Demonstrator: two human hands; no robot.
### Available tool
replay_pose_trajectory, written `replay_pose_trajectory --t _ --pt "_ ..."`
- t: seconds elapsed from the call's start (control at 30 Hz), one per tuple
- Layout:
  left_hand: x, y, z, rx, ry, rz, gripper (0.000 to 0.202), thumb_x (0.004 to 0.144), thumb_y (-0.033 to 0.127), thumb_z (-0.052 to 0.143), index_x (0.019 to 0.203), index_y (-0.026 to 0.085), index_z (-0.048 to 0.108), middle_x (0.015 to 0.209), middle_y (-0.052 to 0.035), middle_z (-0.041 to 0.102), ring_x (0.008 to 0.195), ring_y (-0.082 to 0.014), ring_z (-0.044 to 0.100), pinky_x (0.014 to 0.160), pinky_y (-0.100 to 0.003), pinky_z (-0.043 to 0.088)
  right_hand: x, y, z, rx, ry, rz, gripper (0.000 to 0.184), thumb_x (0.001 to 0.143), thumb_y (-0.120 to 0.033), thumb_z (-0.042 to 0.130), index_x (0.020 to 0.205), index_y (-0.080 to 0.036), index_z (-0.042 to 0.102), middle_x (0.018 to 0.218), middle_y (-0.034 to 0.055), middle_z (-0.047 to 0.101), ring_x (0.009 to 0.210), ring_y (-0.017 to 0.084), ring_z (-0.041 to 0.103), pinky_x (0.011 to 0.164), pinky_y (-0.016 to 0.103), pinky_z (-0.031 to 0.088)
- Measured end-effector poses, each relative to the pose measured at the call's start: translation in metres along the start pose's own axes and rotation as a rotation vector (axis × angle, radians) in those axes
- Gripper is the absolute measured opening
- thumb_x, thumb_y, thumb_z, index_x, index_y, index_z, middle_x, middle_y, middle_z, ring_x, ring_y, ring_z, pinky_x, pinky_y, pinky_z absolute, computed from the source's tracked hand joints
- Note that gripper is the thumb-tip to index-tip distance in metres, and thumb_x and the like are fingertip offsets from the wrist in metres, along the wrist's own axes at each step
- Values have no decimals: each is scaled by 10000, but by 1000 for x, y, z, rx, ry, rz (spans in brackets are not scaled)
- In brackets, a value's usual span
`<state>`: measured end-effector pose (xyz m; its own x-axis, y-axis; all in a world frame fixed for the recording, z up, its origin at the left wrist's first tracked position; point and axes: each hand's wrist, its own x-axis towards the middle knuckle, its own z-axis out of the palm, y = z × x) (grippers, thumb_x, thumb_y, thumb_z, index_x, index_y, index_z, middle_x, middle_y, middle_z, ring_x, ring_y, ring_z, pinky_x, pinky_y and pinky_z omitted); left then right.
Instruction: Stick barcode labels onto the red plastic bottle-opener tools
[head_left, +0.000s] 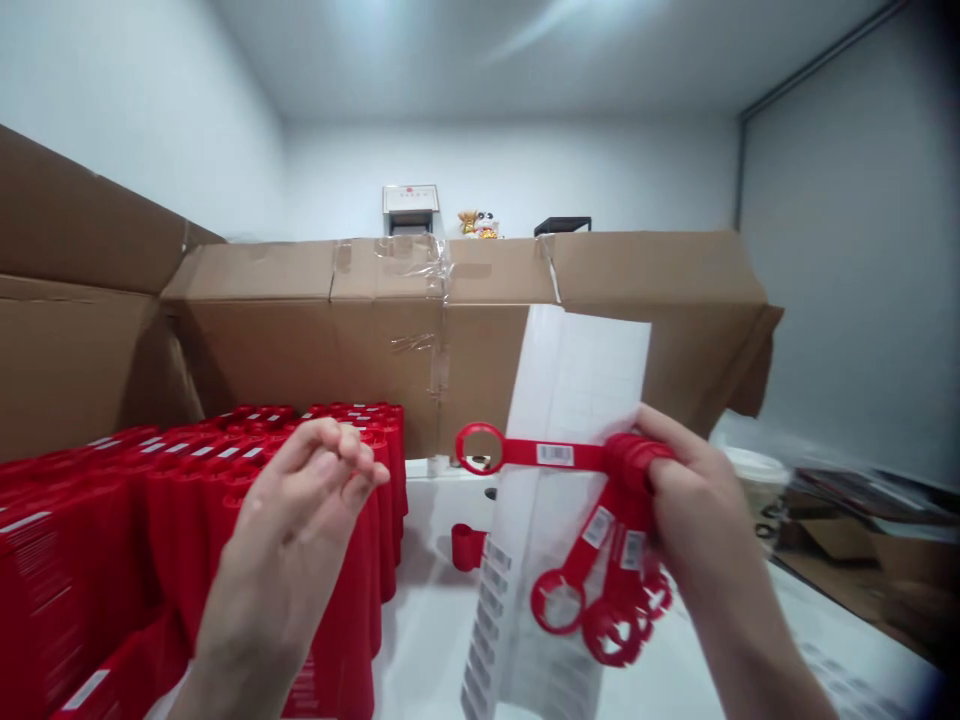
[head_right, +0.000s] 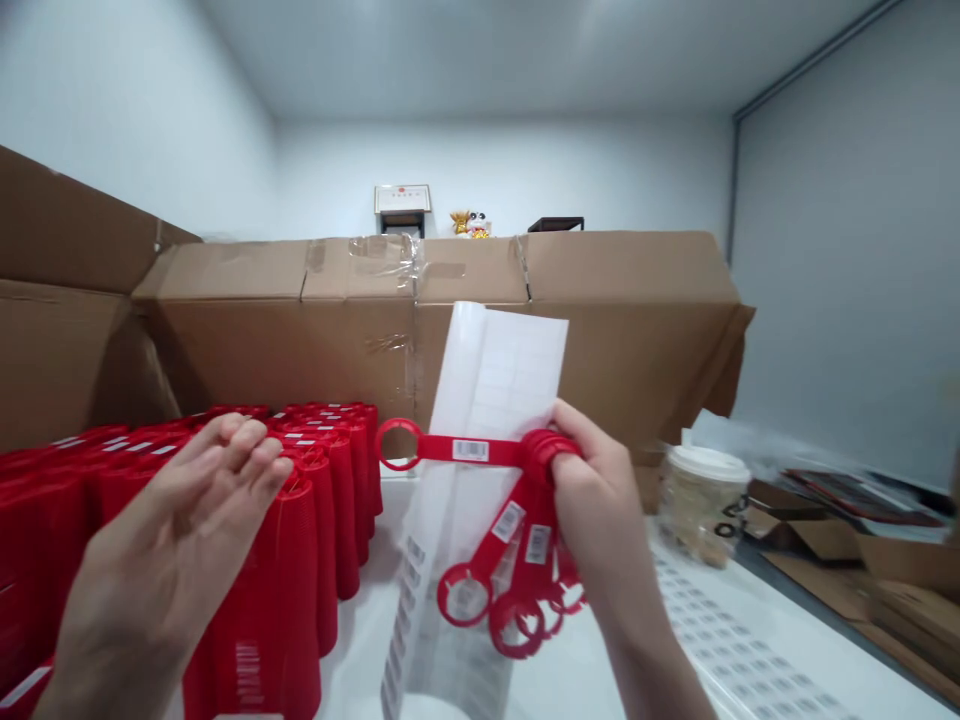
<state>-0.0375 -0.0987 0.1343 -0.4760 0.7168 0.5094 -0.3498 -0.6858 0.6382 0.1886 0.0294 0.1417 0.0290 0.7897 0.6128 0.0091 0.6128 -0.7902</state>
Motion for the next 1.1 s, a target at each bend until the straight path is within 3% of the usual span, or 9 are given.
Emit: replay_pose_trajectory --t 0.13,0.27,0.43,0.63,0.77,0.83,0.93,1.0,1.1 --pt "-5 -6 1 8 -108 -106 71 796 256 816 755 282 764 736 54 704 745 -106 703 760 -162 606 0 -8 -12 -86 -164 102 120 787 -224 538 794 -222 658 688 51 677 540 197 565 463 307 390" --pt "-5 -18 -1 36 -100 -203 130 713 262 888 741 296 766 722 75 734 681 -88 711 698 -120 589 -8 -14 -13 -57 -289 33 183 809 -178 490 814 -229 665 791 38 710 666 201 619 564 299 449" --pt "-7 -22 2 168 -89 -163 164 672 307 912 696 268 754 672 59 724 640 -83 696 642 -100 560 -17 -18 -15 -6 -409 -20 240 799 -114 458 873 -228 656 821 37 695 762 216 647 650 314 480" --pt "-18 -20 10 515 -61 -85 192 660 365 901 677 260 741 610 28 706 570 -118 676 547 -140 552 -38 -22 -12 -45 -544 -179 284 841 -63 445 1044 -253 503 846 10 591 655 160 555 546 274 436" --pt "-34 -18 18 657 28 -63 228 628 412 893 708 269 734 492 44 632 432 -125 599 429 -185 512 -52 -19 -4 -213 -516 -420 517 708 52 416 1093 -292 391 1060 21 555 822 171 537 715 313 480" --pt "-38 -19 18 673 13 -100 262 606 420 897 708 258 718 500 34 648 364 -124 564 364 -205 470 -55 -21 0 -286 -516 -509 590 663 74 399 1105 -313 342 1106 11 531 866 169 527 756 317 476" --pt "-37 -21 13 616 -66 -203 307 574 414 909 728 245 704 619 -12 728 342 -131 574 310 -206 439 -56 -26 4 -265 -691 -575 567 644 64 385 1074 -305 363 1044 0 524 882 169 534 759 300 483" --pt "-34 -22 8 559 -112 -269 303 573 378 913 757 252 708 535 10 680 318 -139 572 291 -192 427 -54 -29 6 -229 -821 -593 522 633 41 393 1041 -285 407 1002 7 521 875 176 538 745 292 489" --pt "-32 -23 5 497 -142 -329 275 569 315 913 747 258 712 399 58 563 254 -128 528 260 -166 409 -51 -32 9 -203 -895 -583 480 624 19 404 1011 -261 448 983 22 521 856 186 540 734 295 489"
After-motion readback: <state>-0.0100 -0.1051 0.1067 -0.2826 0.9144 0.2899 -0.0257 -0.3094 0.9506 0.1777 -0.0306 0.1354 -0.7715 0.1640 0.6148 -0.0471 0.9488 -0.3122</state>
